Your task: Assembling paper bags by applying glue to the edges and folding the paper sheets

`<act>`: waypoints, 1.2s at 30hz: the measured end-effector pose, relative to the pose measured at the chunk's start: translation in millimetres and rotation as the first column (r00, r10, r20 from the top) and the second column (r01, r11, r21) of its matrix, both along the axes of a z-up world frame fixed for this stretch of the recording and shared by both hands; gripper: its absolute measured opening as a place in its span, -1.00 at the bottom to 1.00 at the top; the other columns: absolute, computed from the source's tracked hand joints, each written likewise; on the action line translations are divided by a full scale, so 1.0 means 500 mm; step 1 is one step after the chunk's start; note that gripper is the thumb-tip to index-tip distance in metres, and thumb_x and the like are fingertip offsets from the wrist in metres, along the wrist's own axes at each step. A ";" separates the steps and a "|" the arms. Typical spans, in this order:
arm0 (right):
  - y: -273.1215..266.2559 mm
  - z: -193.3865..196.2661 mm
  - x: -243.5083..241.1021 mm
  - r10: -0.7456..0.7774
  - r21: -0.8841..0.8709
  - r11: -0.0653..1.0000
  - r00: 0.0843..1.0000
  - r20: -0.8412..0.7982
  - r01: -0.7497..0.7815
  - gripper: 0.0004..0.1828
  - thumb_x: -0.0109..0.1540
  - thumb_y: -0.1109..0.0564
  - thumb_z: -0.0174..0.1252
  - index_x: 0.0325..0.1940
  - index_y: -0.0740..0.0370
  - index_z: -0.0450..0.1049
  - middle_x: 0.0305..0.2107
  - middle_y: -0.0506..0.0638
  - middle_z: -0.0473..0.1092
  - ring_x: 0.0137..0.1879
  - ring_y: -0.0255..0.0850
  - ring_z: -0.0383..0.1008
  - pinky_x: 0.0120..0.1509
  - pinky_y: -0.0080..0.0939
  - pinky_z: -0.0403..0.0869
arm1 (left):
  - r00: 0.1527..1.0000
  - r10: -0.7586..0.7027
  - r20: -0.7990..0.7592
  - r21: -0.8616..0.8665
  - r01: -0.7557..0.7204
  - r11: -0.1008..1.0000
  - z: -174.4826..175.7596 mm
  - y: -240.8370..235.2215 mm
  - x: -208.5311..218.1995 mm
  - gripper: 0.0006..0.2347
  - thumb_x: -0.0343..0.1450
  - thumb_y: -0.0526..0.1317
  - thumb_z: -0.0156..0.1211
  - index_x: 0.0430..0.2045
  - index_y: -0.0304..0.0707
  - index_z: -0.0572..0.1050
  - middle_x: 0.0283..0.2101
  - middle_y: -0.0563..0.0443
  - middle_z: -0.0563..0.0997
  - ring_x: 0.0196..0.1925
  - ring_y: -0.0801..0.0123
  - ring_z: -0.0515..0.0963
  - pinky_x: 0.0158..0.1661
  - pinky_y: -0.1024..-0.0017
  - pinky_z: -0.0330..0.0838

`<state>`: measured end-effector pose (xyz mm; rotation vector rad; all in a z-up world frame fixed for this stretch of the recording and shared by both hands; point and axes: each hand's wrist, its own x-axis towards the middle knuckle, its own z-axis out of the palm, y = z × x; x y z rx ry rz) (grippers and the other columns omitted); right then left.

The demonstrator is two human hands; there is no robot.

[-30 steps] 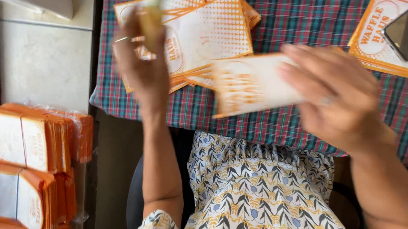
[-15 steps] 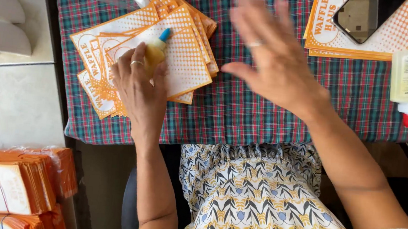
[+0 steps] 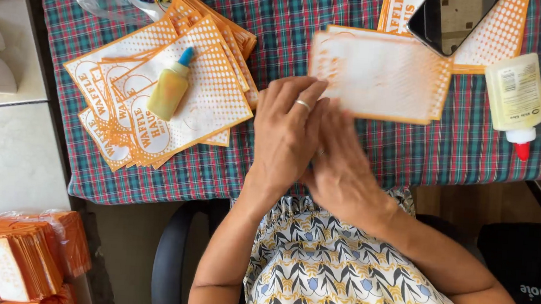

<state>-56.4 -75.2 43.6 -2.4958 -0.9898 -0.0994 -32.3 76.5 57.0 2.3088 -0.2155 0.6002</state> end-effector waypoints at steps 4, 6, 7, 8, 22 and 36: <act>-0.019 0.063 -0.002 0.228 0.275 0.946 0.953 -0.198 -0.169 -0.54 0.30 0.29 0.16 0.24 0.59 0.29 0.22 0.49 0.23 0.47 0.39 0.11 0.67 0.34 0.01 | 0.989 -0.125 -0.082 -0.015 0.124 0.992 -0.060 -0.013 0.000 -0.82 0.52 -0.37 0.19 0.00 -0.35 0.53 0.05 -0.18 0.62 0.16 0.00 0.55 0.09 0.10 0.39; -0.066 0.088 0.012 0.237 0.351 0.922 0.955 -0.180 -0.162 -0.73 0.28 0.41 0.14 0.06 0.60 0.44 0.08 0.37 0.39 0.39 0.31 0.27 0.64 0.31 0.11 | 0.971 -0.206 -0.120 -0.007 0.207 0.978 -0.067 -0.011 -0.009 -0.81 0.53 -0.35 0.17 0.01 -0.38 0.53 0.12 -0.25 0.61 0.26 -0.09 0.53 0.18 0.03 0.41; -0.101 0.086 0.016 0.141 0.352 0.933 0.975 -0.174 -0.072 -0.73 0.27 0.48 0.14 0.06 0.53 0.49 0.05 0.35 0.45 0.29 0.24 0.41 0.58 0.24 0.27 | 0.962 -0.252 -0.101 0.041 0.257 0.965 -0.063 -0.010 -0.014 -0.77 0.50 -0.24 0.26 -0.02 -0.36 0.54 0.17 -0.25 0.57 0.32 -0.12 0.47 0.27 -0.05 0.33; -0.135 0.083 0.022 0.044 0.354 0.935 0.985 -0.165 0.017 -0.69 0.25 0.54 0.15 0.05 0.46 0.54 0.02 0.33 0.51 0.19 0.17 0.54 0.52 0.17 0.43 | 0.951 -0.298 -0.082 0.092 0.305 0.948 -0.059 -0.007 -0.017 -0.71 0.48 -0.13 0.35 -0.04 -0.35 0.55 0.22 -0.26 0.53 0.38 -0.15 0.41 0.36 -0.12 0.26; -0.309 0.068 0.065 -0.293 0.277 0.923 0.954 0.056 0.267 -0.88 0.56 0.51 0.34 0.16 0.75 0.62 0.08 0.53 0.53 0.23 0.33 0.53 0.44 0.23 0.47 | 0.946 -0.324 0.016 0.286 0.306 0.908 -0.058 -0.029 -0.028 -0.92 0.49 -0.41 0.28 -0.22 -0.49 0.57 -0.01 -0.34 0.64 0.19 -0.38 0.53 0.18 -0.12 0.50; -0.267 0.070 0.071 -0.224 0.390 0.894 0.974 -0.040 0.222 -0.95 0.55 0.54 0.19 0.05 0.72 0.55 0.02 0.52 0.51 0.17 0.29 0.55 0.35 0.14 0.50 | 0.943 -0.329 -0.059 0.043 0.331 0.943 -0.005 -0.016 0.013 -0.78 0.37 -0.09 0.45 -0.53 -0.22 0.60 -0.25 0.03 0.66 -0.21 0.19 0.53 -0.24 0.25 0.43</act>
